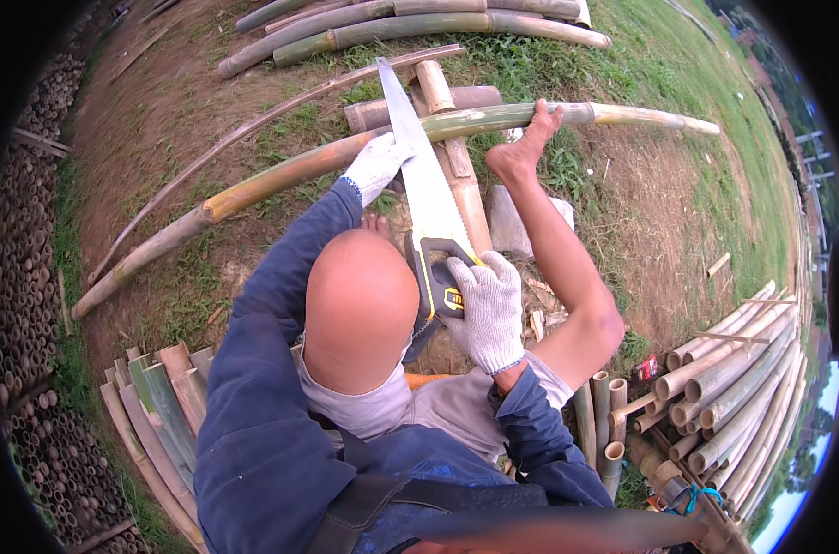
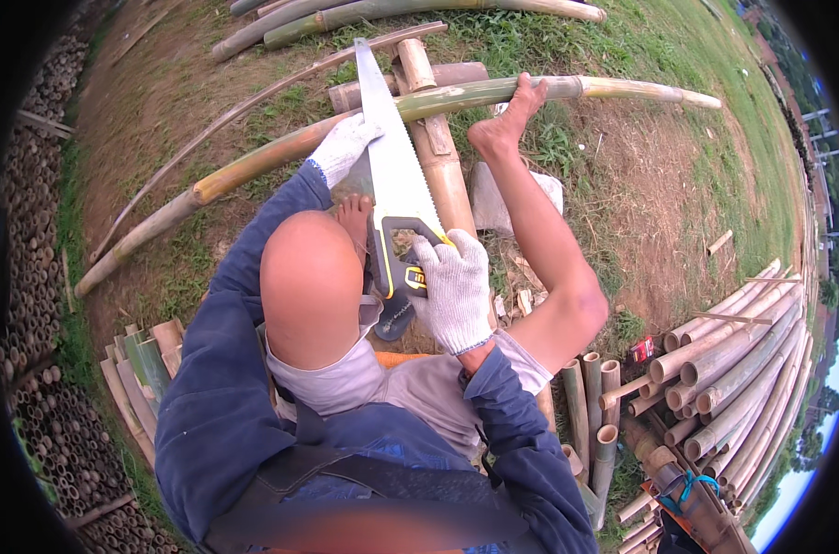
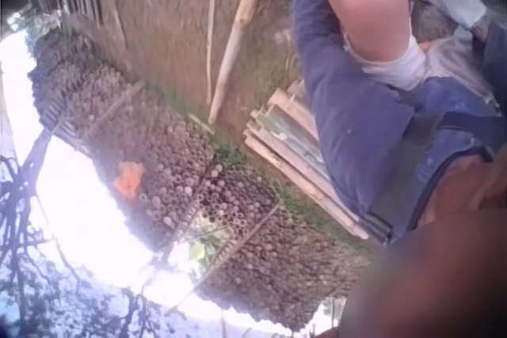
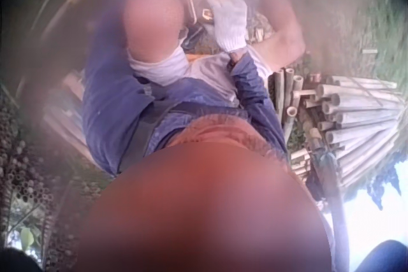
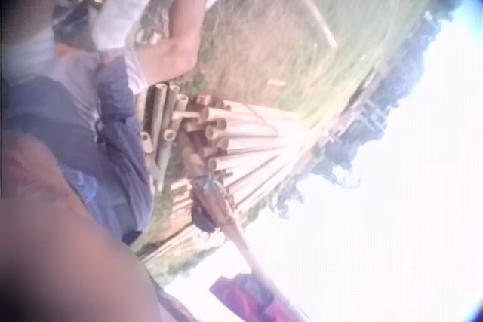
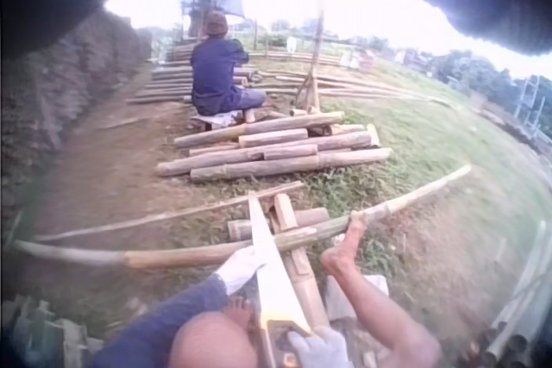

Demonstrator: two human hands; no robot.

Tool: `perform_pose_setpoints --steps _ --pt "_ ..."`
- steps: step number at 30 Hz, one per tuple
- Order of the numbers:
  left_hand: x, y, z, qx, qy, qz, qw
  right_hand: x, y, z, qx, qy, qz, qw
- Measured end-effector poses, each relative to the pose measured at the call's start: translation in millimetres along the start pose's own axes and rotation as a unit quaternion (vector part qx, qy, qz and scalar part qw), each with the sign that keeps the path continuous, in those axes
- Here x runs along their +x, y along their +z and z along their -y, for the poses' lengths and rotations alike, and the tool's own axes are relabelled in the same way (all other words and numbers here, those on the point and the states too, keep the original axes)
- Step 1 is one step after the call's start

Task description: The person sits on the ground and uses a hand saw to cut a long bamboo pole into shorter sections. They position the bamboo on a makeshift stand, saw through it, and then move the cut pieces aside.

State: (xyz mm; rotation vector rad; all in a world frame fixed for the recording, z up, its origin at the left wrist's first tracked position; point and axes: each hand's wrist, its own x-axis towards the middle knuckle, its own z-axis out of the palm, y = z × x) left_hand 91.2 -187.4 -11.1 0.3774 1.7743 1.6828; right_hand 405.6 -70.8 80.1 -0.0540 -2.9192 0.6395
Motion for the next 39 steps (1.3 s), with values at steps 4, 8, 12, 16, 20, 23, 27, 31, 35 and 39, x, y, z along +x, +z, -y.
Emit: perform_pose_setpoints --steps 4,8,12,16,20,23,27,31,35,39 --pt "22.4 20.1 -18.4 0.108 0.084 0.006 0.991 7.8 8.1 -14.5 0.212 0.082 -0.054 0.972" --pt "49.1 -6.5 0.3 0.364 0.270 -0.130 0.882 -13.7 12.3 -41.4 0.390 0.218 -0.110 0.888" --pt "42.1 -59.9 31.8 0.591 0.183 -0.236 0.749 -32.3 5.4 -60.3 0.439 0.272 -0.072 0.853" --pt "29.6 -92.2 45.0 0.663 0.105 -0.128 0.730 -23.8 0.4 -57.5 0.444 0.303 -0.068 0.840" --pt "29.6 -96.8 41.3 0.667 0.099 -0.107 0.730 8.9 3.9 -45.3 0.356 0.151 -0.130 0.913" --pt "32.0 -98.6 33.4 0.663 0.103 -0.098 0.735 34.1 9.1 -36.8 0.431 0.195 -0.105 0.875" --pt "38.2 -105.9 20.2 0.670 0.070 -0.068 0.736 50.0 14.0 -26.8 0.401 0.189 -0.138 0.886" --pt "42.4 -108.1 20.1 0.671 0.064 -0.064 0.736 26.8 8.8 -20.3 0.337 0.218 -0.129 0.907" --pt "44.7 -108.7 22.9 0.671 0.063 -0.066 0.736 3.3 3.6 -21.0 0.288 0.214 -0.115 0.926" --pt "43.7 -108.7 20.7 0.674 0.063 -0.067 0.733 23.4 19.6 -21.4 0.280 0.186 -0.154 0.929"
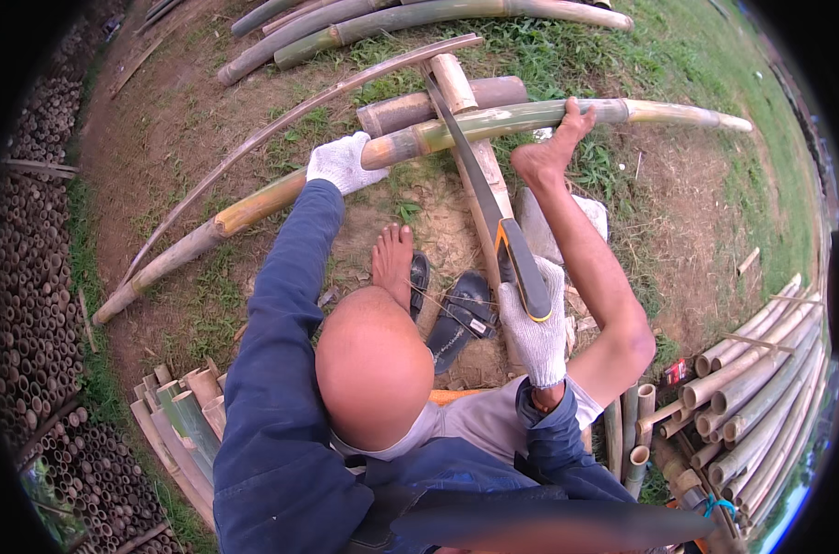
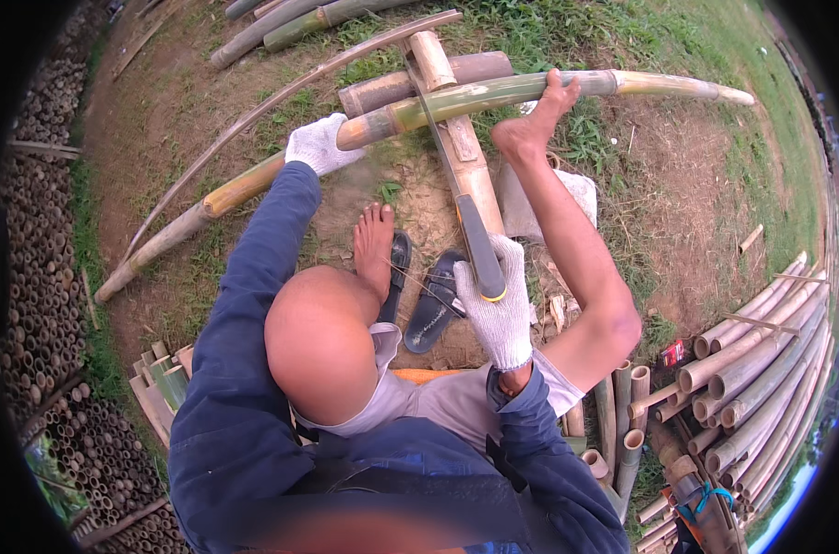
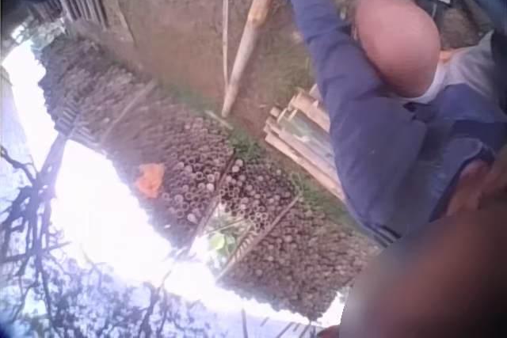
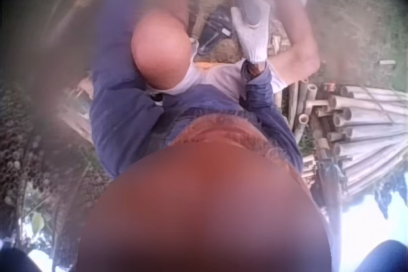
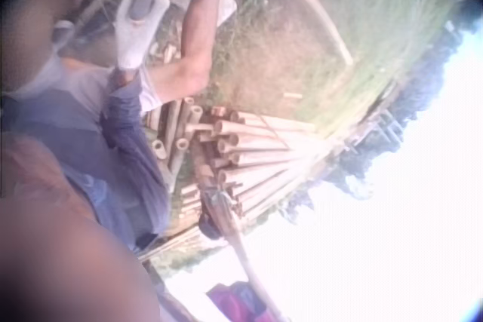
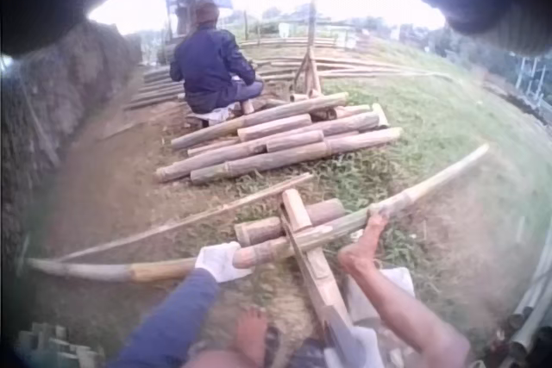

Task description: The person sits on the ground and uses a hand saw to cut a long bamboo pole into shorter sections. They position the bamboo on a makeshift stand, saw through it, and then move the cut pieces aside.

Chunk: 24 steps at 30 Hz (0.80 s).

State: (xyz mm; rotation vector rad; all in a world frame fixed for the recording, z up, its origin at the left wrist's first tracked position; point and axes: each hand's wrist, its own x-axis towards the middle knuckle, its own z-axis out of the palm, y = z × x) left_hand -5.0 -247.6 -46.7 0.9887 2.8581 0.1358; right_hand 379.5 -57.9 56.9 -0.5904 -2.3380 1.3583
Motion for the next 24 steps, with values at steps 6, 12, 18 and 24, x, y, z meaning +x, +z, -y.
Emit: perform_pose_setpoints --steps 6,12,18,24 --pt "0.7 -1.8 -3.1 -0.002 -0.003 0.000 1.000 4.1 20.1 2.9 0.027 0.008 -0.025 0.999" --pt "2.9 3.4 0.0 -0.007 0.005 -0.005 1.000 -21.9 11.4 0.8 -0.015 0.004 -0.030 0.999" --pt "2.0 -1.0 -5.7 -0.002 -0.010 0.005 1.000 65.8 49.4 -13.2 0.018 0.011 0.003 1.000" --pt "1.5 -6.2 -13.6 -0.009 -0.018 0.008 1.000 48.9 35.2 -26.2 0.067 0.051 0.008 0.996"
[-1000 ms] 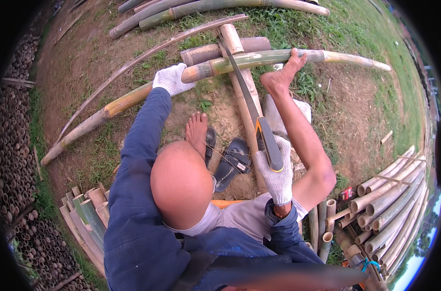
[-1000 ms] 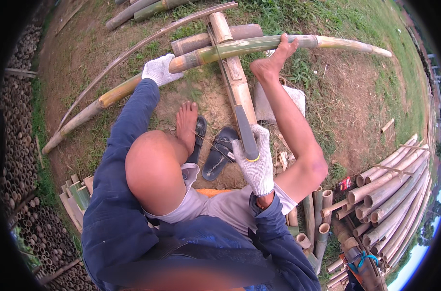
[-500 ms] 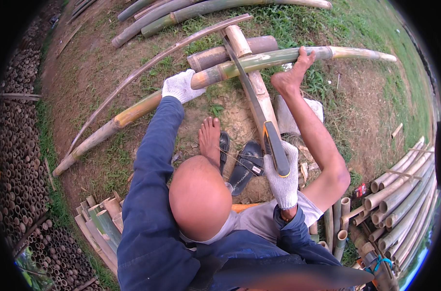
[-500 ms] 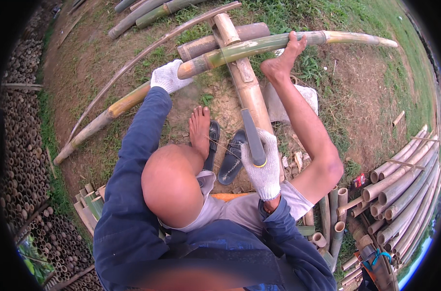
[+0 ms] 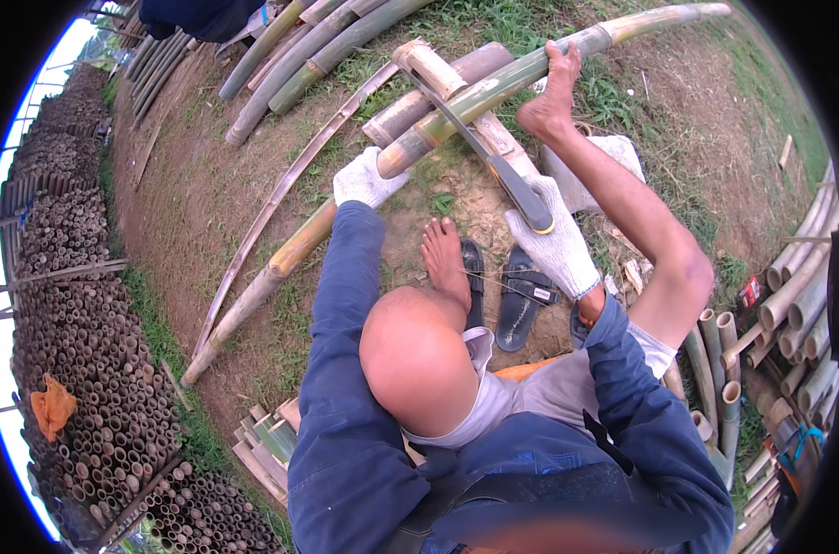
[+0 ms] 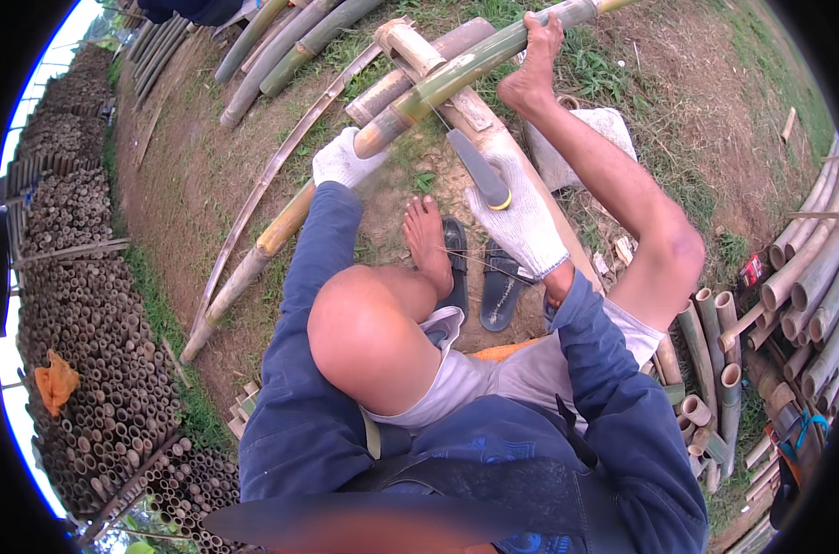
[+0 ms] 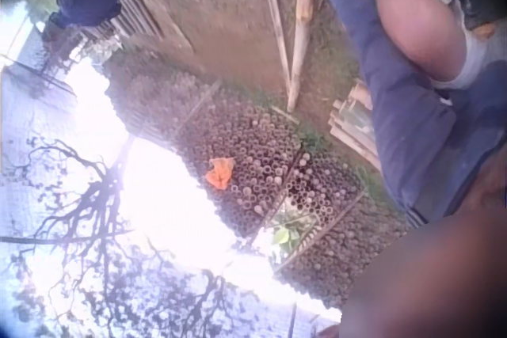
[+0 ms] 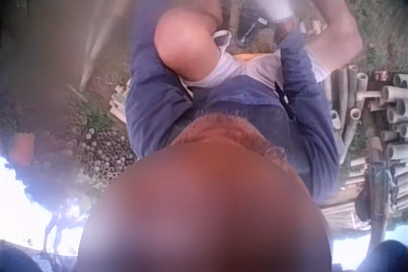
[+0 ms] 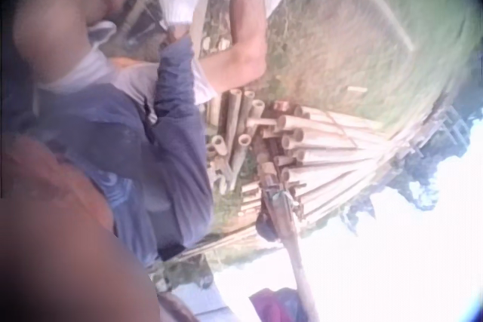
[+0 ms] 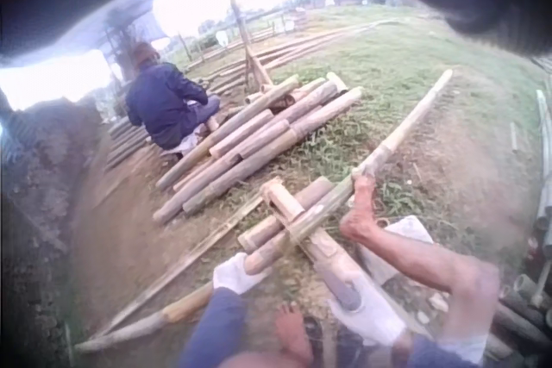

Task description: The person sits on the ground and uses a hand saw to cut a long bamboo pole into shorter sections. They position the bamboo on a makeshift stand, saw through it, and then move the cut pieces aside.

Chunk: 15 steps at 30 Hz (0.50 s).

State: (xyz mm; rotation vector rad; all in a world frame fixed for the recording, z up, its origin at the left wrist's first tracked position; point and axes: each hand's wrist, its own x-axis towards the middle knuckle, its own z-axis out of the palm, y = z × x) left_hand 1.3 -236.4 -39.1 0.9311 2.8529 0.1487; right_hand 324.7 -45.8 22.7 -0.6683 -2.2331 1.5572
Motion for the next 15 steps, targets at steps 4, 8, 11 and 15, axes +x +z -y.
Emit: perform_pose_setpoints --steps 4,8,11,15 --pt "5.2 5.7 3.8 0.008 -0.017 0.019 1.000 -103.3 -41.2 4.5 -0.085 -0.080 -0.015 0.993" --pt "6.1 9.9 5.7 0.014 -0.014 0.017 1.000 -88.5 -34.5 4.8 -0.097 -0.091 -0.023 0.991" --pt "5.8 5.7 3.2 -0.006 -0.014 0.017 1.000 14.1 16.5 -6.9 -0.040 -0.032 -0.039 0.998" --pt "2.0 -4.2 -0.3 0.022 -0.018 0.016 0.999 101.5 60.4 -21.4 -0.039 -0.206 -0.075 0.975"
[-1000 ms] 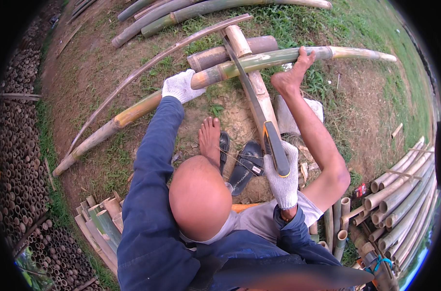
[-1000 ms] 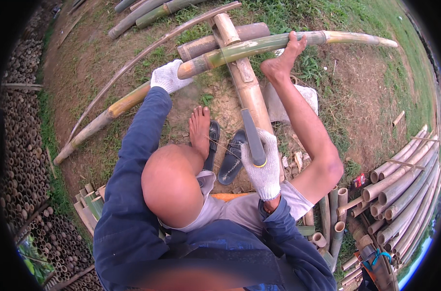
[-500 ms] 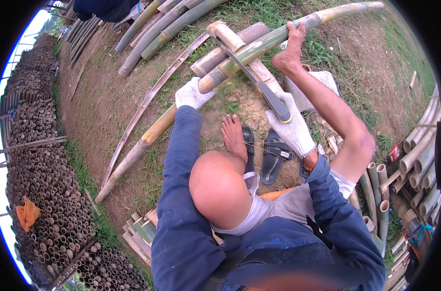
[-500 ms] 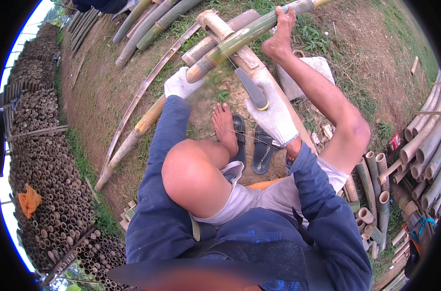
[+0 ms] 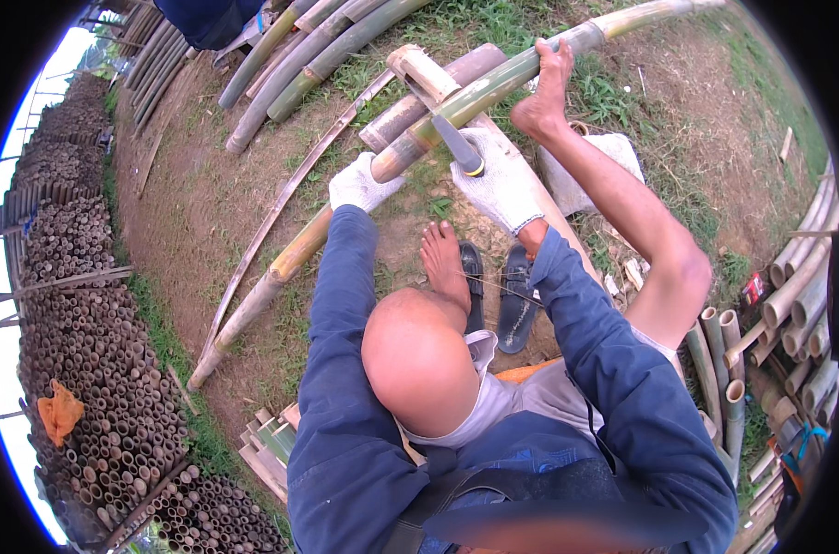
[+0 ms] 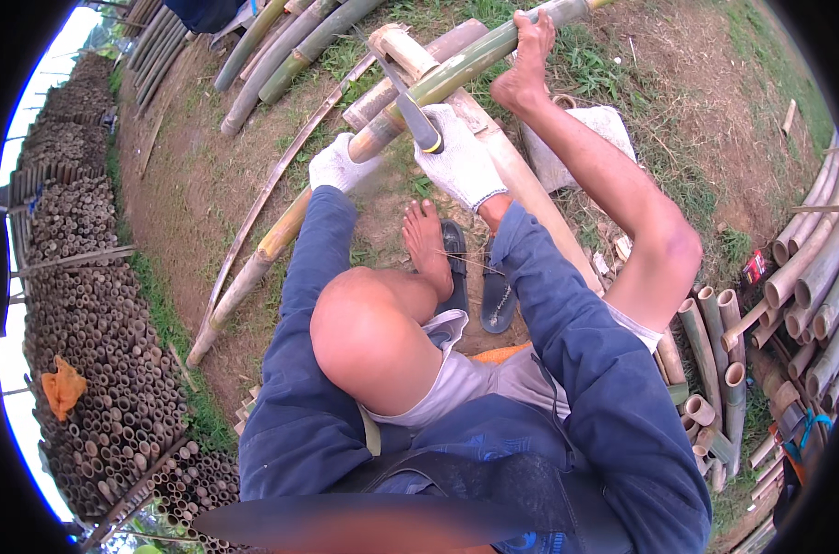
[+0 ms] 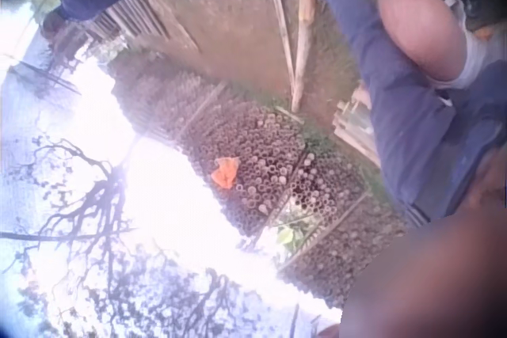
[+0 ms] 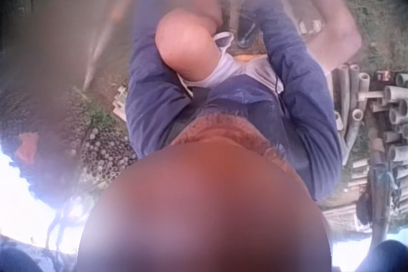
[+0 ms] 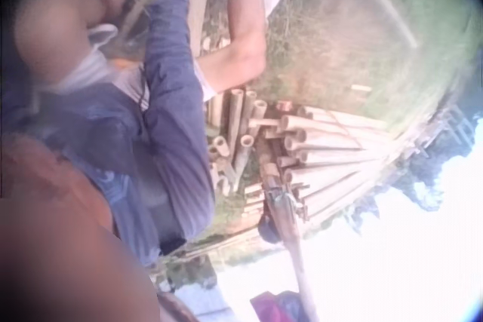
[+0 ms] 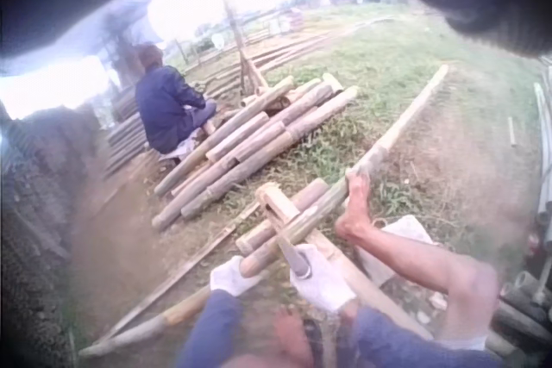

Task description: The person sits on the ground and uses a hand saw to cut a long bamboo pole into shorter sections. They position the bamboo on a makeshift stand, saw through it, and then move the cut pieces aside.

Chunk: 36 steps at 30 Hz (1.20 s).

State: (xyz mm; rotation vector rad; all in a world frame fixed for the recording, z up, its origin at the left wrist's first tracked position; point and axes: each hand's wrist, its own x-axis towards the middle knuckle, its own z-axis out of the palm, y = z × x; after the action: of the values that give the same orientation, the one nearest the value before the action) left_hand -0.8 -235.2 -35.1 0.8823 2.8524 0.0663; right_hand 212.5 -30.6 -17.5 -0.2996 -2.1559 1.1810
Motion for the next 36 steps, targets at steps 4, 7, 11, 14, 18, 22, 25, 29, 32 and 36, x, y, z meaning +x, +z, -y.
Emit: perform_pose_setpoints --steps 4,7,11,14,18,22,25,29,32,36 --pt "3.7 2.8 2.9 -0.001 0.010 0.020 1.000 -69.9 -59.3 24.7 0.056 0.114 0.037 0.991" --pt "10.7 10.9 7.8 -0.005 0.011 0.015 1.000 -154.6 -128.7 73.9 -0.051 0.116 0.062 0.990" --pt "9.7 17.1 10.5 -0.019 0.015 -0.008 1.000 -165.4 -152.6 94.9 -0.065 0.092 0.080 0.990" --pt "5.2 11.4 6.8 -0.012 0.010 -0.014 1.000 -84.6 -86.5 46.0 0.040 0.217 0.057 0.974" --pt "10.3 -9.9 6.9 0.016 -0.001 0.028 0.999 -22.0 -22.1 2.9 0.052 0.029 0.015 0.998" --pt "16.1 -16.9 8.0 0.027 0.006 0.066 0.997 -91.2 -67.0 35.9 0.076 0.088 0.053 0.992" --pt "18.7 -10.2 11.4 0.023 0.011 0.058 0.998 -175.0 -129.1 79.6 -0.051 0.098 0.068 0.992" --pt "17.6 0.9 15.3 0.014 0.006 0.036 0.999 -193.9 -155.8 99.9 -0.093 0.110 0.101 0.985" --pt "9.2 8.2 10.9 -0.006 0.001 -0.018 1.000 -107.8 -98.0 66.9 -0.012 0.116 0.057 0.991" --pt "2.3 5.9 3.2 -0.007 -0.020 -0.085 0.996 27.7 11.1 -6.4 0.063 0.050 0.009 0.997"
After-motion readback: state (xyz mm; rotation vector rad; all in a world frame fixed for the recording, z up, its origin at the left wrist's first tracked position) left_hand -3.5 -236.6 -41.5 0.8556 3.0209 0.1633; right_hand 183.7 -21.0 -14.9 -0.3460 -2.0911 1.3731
